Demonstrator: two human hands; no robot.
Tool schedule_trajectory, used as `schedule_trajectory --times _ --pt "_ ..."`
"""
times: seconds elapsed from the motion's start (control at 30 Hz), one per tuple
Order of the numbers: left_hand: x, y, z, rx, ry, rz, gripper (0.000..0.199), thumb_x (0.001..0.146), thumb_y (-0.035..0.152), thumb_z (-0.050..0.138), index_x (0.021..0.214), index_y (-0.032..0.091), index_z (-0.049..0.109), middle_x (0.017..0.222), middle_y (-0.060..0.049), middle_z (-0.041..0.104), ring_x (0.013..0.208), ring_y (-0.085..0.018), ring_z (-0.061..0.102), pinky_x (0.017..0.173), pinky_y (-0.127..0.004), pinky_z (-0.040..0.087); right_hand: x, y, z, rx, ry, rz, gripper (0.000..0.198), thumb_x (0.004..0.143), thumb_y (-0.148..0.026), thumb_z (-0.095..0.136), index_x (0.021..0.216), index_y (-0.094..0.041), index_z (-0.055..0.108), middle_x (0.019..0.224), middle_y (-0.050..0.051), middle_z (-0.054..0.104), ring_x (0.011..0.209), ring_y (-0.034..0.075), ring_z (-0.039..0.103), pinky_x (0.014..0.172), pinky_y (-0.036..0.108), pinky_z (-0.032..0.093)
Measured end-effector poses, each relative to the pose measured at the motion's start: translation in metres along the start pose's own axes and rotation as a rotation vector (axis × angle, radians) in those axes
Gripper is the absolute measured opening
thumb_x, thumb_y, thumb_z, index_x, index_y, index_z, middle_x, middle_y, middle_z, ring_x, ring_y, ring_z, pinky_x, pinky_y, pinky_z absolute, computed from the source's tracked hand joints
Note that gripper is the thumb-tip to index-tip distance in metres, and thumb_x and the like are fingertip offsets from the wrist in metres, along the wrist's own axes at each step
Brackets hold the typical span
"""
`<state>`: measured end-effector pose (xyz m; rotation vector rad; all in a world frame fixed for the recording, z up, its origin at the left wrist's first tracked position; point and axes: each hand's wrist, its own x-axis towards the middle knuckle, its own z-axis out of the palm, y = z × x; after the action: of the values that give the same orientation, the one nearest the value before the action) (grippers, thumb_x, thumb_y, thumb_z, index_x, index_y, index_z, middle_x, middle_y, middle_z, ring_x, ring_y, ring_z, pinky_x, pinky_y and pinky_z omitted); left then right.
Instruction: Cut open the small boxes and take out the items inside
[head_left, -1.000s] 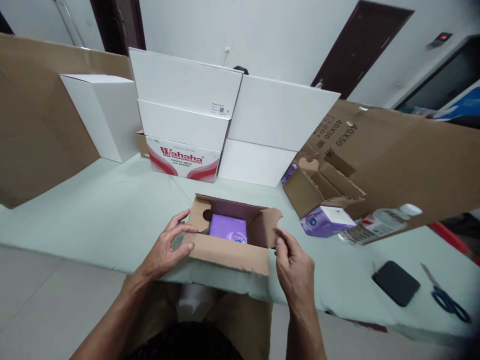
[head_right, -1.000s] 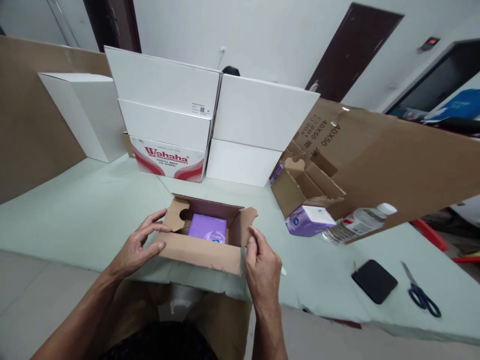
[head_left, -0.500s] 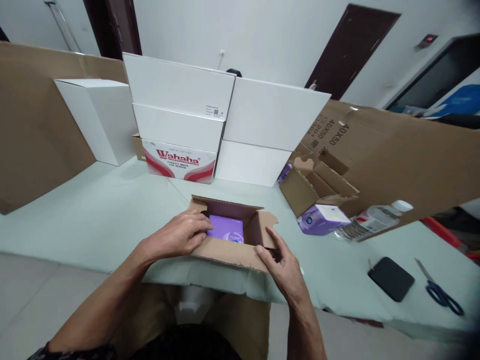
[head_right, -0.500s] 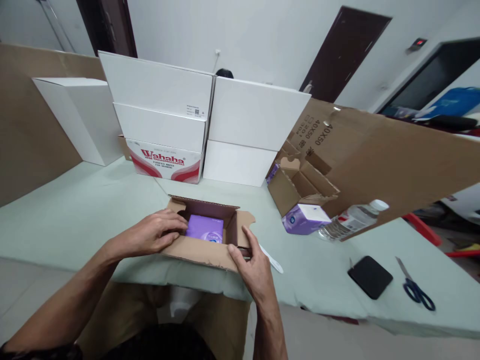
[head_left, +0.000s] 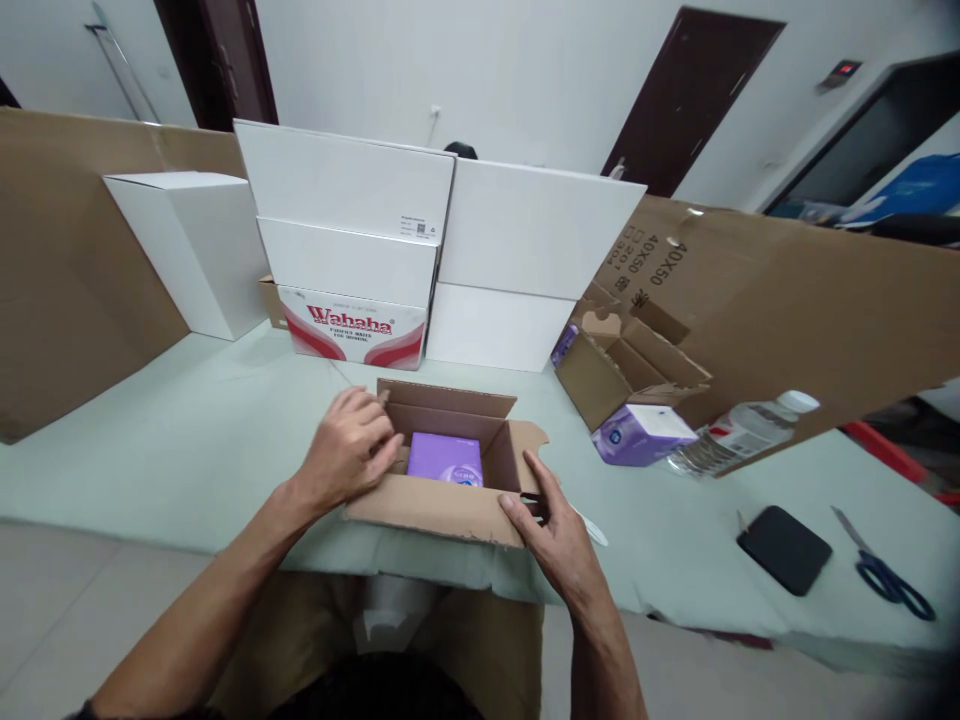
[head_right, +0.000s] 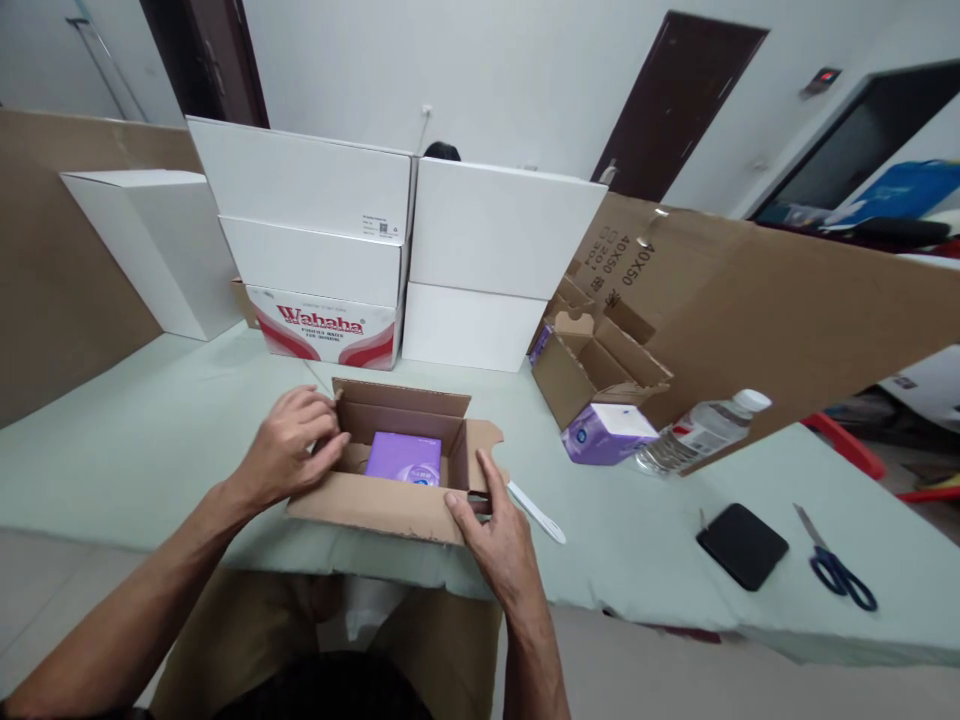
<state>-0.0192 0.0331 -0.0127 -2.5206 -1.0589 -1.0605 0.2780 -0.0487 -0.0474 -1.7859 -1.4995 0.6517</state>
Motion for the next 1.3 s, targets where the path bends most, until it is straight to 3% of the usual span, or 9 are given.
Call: schedule_trajectory --times 0.27,0.53,0.67,0.77,0.9,0.97,1.07,1.13,1.3 --pt "-0.057 -0.007 0.007 -0.063 0.08 -0.405 0.017 0.096 0.03 0.058 0.091 0.02 0.071 0.104 -0.01 0.076 0.104 -0.029 0.07 0.091 -0.047 0.055 0.001 0.005 0.004 -0.055 0.053 -0.037 0.083 0.088 -0.068 0.052 0.157 -0.021 0.047 0.157 0.013 0.054 0.127 0.033 0.064 0.101 0.045 0.055" --pt "-0.042 0.016 -0.005 0.067 -0.065 -0.311 0.024 0.091 0.033 0.062 0.1 0.016 0.076 0.123 -0.017 0.072 0.136 -0.042 0.055 0.115 -0.064 0.042 -0.004 -0.007 -0.002 -0.142 0.062 -0.037 0.08 0.089 -0.066 0.051 0.155 -0.021 0.048 0.156 0.014 0.054 0.107 0.028 0.073 0.087 0.04 0.06" --pt "-0.038 0.024 -0.003 0.118 -0.146 -0.301 0.032 0.088 0.037 0.065 0.108 0.014 0.077 0.135 -0.02 0.068 0.142 -0.045 0.049 0.118 -0.066 0.04 -0.006 -0.003 -0.013 -0.206 0.048 0.022 0.078 0.089 -0.066 0.051 0.154 -0.023 0.048 0.125 0.011 0.075 0.084 0.024 0.075 0.075 0.039 0.059" --pt "-0.041 0.026 0.001 0.145 -0.156 -0.318 0.036 0.087 0.041 0.067 0.111 0.015 0.077 0.14 -0.022 0.065 0.143 -0.045 0.049 0.119 -0.071 0.035 -0.01 -0.002 -0.03 -0.315 0.192 -0.017 0.072 0.086 -0.066 0.054 0.143 -0.021 0.058 0.108 0.011 0.076 0.079 0.025 0.072 0.067 0.038 0.056" --pt "-0.046 0.028 0.008 0.147 -0.132 -0.311 0.036 0.088 0.043 0.068 0.11 0.016 0.077 0.144 -0.025 0.062 0.142 -0.045 0.051 0.119 -0.075 0.03 -0.019 -0.028 -0.051 -0.379 0.439 -0.214 0.054 0.093 -0.06 0.053 0.129 -0.022 0.067 0.12 0.015 0.071 0.093 0.028 0.07 0.054 0.033 0.05" --pt "-0.047 0.029 0.011 0.133 -0.122 -0.313 0.035 0.088 0.044 0.067 0.11 0.017 0.076 0.145 -0.025 0.062 0.141 -0.044 0.052 0.119 -0.076 0.028 -0.017 -0.049 -0.05 -0.331 0.37 -0.326 0.045 0.096 -0.055 0.053 0.125 -0.025 0.068 0.126 0.014 0.07 0.098 0.028 0.07 0.054 0.032 0.051" --pt "-0.049 0.029 0.015 0.119 -0.098 -0.327 0.035 0.09 0.043 0.066 0.109 0.017 0.077 0.145 -0.025 0.061 0.14 -0.043 0.054 0.119 -0.077 0.025 0.005 -0.074 -0.032 -0.37 0.069 -0.399 0.038 0.099 -0.047 0.051 0.123 -0.026 0.07 0.124 0.011 0.073 0.103 0.028 0.071 0.075 0.038 0.058" --pt "-0.05 0.029 0.017 0.111 -0.088 -0.333 0.035 0.09 0.043 0.066 0.109 0.015 0.077 0.145 -0.028 0.06 0.14 -0.044 0.054 0.119 -0.078 0.026 0.027 -0.083 -0.012 -0.545 -0.133 -0.342 0.036 0.099 -0.039 0.05 0.123 -0.022 0.071 0.122 0.013 0.075 0.108 0.032 0.071 0.089 0.043 0.055" --pt "-0.052 0.03 0.02 0.082 -0.101 -0.342 0.036 0.089 0.043 0.068 0.107 0.014 0.078 0.146 -0.029 0.06 0.14 -0.044 0.055 0.119 -0.073 0.033 0.073 -0.086 0.027 -0.93 -0.409 -0.246 0.034 0.1 -0.034 0.05 0.11 -0.011 0.074 0.107 0.025 0.077 0.102 0.039 0.073 0.086 0.045 0.051"
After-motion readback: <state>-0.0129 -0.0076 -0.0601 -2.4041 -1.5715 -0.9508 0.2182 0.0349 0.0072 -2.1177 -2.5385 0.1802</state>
